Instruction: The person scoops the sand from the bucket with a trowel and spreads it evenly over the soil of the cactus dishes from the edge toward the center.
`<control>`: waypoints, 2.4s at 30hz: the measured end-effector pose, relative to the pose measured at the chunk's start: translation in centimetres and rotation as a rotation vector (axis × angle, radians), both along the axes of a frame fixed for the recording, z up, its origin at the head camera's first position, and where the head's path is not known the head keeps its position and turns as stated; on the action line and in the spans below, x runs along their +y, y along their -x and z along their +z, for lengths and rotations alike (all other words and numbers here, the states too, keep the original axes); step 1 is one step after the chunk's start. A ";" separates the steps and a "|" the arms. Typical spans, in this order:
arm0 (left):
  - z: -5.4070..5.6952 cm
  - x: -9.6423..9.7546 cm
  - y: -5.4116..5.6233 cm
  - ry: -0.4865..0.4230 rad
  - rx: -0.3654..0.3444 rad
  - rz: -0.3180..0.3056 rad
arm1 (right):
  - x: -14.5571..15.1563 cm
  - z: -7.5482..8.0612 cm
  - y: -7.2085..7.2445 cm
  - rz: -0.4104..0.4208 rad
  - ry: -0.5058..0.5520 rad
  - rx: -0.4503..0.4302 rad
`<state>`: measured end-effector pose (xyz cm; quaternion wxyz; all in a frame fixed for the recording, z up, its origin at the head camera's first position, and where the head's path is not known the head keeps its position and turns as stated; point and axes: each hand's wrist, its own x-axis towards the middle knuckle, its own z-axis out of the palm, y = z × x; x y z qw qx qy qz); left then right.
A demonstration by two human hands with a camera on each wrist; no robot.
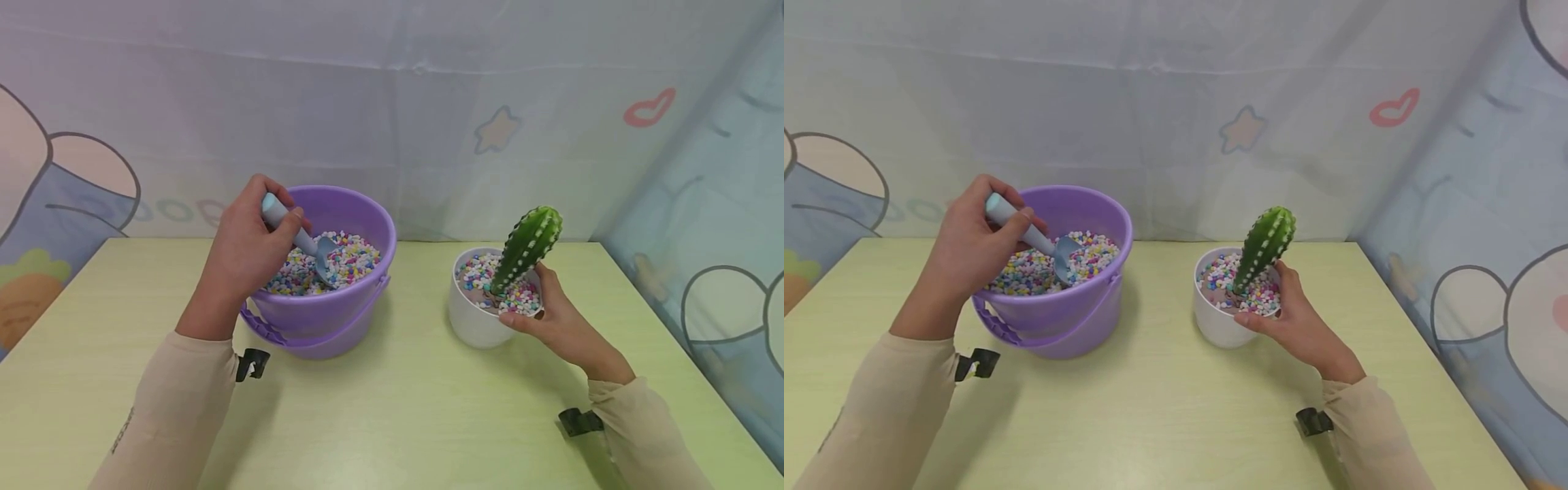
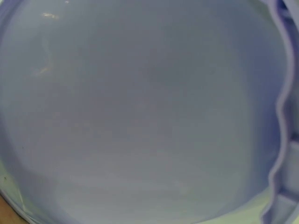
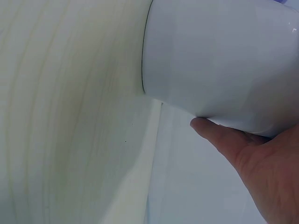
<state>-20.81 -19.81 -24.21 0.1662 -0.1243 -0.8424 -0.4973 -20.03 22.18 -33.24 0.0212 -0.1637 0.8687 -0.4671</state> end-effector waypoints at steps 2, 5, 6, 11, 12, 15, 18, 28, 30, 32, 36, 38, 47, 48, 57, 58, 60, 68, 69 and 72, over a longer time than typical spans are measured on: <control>0.0 0.0 0.0 0.005 0.004 -0.001 | 0.0 0.0 0.0 -0.001 -0.003 0.000; 0.0 0.0 0.1 0.010 0.007 -0.002 | 0.0 0.0 0.0 -0.004 -0.010 0.000; 0.0 0.0 0.1 0.010 0.006 -0.002 | 0.0 0.0 0.0 -0.004 -0.012 -0.001; 0.0 -0.1 0.2 0.003 0.000 -0.006 | 0.0 0.0 0.0 -0.004 -0.014 -0.008; 0.0 -0.1 0.2 0.001 -0.001 -0.006 | 0.0 0.0 0.0 -0.005 -0.014 -0.010; -0.1 -0.1 0.1 -0.005 -0.006 -0.006 | 0.0 0.0 0.0 -0.002 -0.011 -0.010; 0.0 -0.1 0.1 -0.009 -0.009 -0.005 | 0.0 0.0 0.0 -0.001 -0.012 -0.007; -0.1 -0.1 0.2 -0.018 -0.005 0.000 | 0.0 0.0 0.1 0.000 -0.014 -0.006; -0.1 -0.1 0.2 -0.022 -0.011 0.000 | 0.0 0.0 0.0 -0.002 -0.017 -0.007; -0.1 0.0 0.2 -0.029 -0.020 0.001 | 0.0 0.1 0.0 -0.004 -0.023 -0.007; 0.0 0.0 0.2 -0.036 -0.027 0.005 | 0.0 0.2 -0.1 -0.007 -0.028 -0.008; 0.1 0.1 0.2 -0.037 -0.026 0.010 | 0.1 0.3 -0.2 -0.009 -0.025 -0.006; 0.3 0.2 0.1 -0.047 -0.052 0.040 | 0.0 0.3 -0.2 -0.008 -0.025 -0.009; 0.3 0.2 0.1 -0.049 -0.052 0.040 | 0.0 0.3 -0.2 -0.008 -0.027 -0.009; 0.2 0.0 0.1 -0.045 -0.058 0.043 | -0.1 0.2 -0.1 0.002 -0.020 -0.002; 0.1 0.0 0.1 -0.047 -0.056 0.043 | -0.1 0.2 -0.1 0.003 -0.020 -0.002; 0.1 0.0 0.1 -0.050 -0.054 0.039 | -0.1 0.2 -0.1 0.000 -0.022 -0.002; 0.0 0.0 0.1 -0.046 -0.059 0.041 | 0.0 0.1 -0.1 -0.003 -0.033 0.000; 0.1 0.0 0.1 -0.046 -0.060 0.042 | 0.0 0.1 -0.1 -0.005 -0.034 0.001; 0.1 0.1 0.1 -0.055 -0.069 0.037 | 0.1 0.1 -0.1 -0.006 -0.031 -0.002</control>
